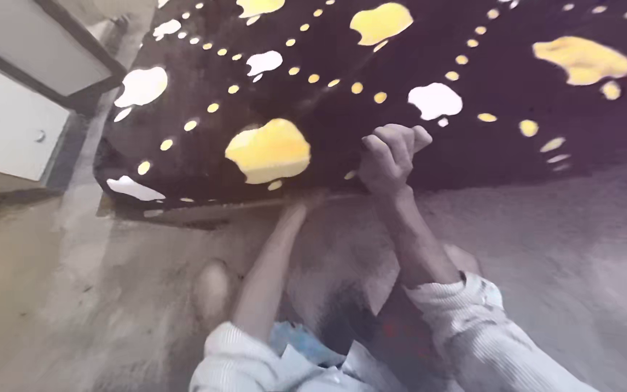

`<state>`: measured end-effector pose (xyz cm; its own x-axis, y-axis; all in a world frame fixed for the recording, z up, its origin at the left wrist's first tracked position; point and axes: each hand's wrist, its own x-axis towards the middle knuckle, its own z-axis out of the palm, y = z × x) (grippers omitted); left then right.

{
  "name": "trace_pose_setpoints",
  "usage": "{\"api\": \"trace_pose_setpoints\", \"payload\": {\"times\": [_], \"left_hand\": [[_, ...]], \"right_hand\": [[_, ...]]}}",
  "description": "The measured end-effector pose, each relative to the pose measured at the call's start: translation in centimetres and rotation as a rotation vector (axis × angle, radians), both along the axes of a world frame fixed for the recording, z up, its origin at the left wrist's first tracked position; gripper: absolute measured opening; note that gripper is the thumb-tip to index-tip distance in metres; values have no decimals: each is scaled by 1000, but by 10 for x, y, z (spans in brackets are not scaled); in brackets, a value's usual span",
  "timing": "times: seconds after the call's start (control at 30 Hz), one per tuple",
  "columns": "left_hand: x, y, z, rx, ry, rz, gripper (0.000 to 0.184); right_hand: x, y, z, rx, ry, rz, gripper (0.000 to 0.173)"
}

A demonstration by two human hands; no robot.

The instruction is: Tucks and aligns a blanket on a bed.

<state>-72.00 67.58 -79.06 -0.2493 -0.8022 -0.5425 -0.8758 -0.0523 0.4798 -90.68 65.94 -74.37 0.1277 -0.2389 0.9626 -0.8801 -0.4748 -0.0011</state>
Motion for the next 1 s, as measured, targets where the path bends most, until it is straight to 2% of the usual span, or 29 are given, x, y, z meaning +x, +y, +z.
{"api": "trace_pose_setpoints", "payload": {"times": [0.03, 0.07, 0.13, 0.2, 0.27, 0.33, 0.43, 0.57, 0.73, 0.87, 1.0], "left_hand": [[-1, -14, -15, 10, 32, 58, 49], [-5, -20, -14, 12, 45, 113, 48], [-8, -10, 16, 90, -3, 133, 46], [-3, 9, 54, 64, -41, 128, 44], [-1, 17, 60, -3, -102, 68, 44], [-3, 26, 55, -110, -144, 10, 47], [2, 55, 45, -424, -102, -22, 47], [17, 86, 16, -674, -39, -66, 72], [25, 77, -41, -1068, -19, -74, 58], [17, 68, -49, -1154, -77, -50, 58], [13, 64, -45, -1051, -16, -10, 62]], "right_hand": [[-1, -3, 4, -12, 1, 11, 7], [-4, -6, 7, -12, 16, 22, 7], [-5, -3, 5, 15, 38, 20, 8], [-5, 1, 2, 38, 46, 12, 11], [-6, 0, -2, 28, 40, 16, 10], [-6, 1, -10, 38, 44, 31, 10], [-10, 5, -20, 69, 74, 37, 11], [-11, 14, -23, 193, 58, 48, 12], [-13, 19, -19, 334, 14, 53, 17], [-11, 25, -15, 459, -3, 35, 22], [-4, 29, -13, 511, -27, -27, 20]]}}
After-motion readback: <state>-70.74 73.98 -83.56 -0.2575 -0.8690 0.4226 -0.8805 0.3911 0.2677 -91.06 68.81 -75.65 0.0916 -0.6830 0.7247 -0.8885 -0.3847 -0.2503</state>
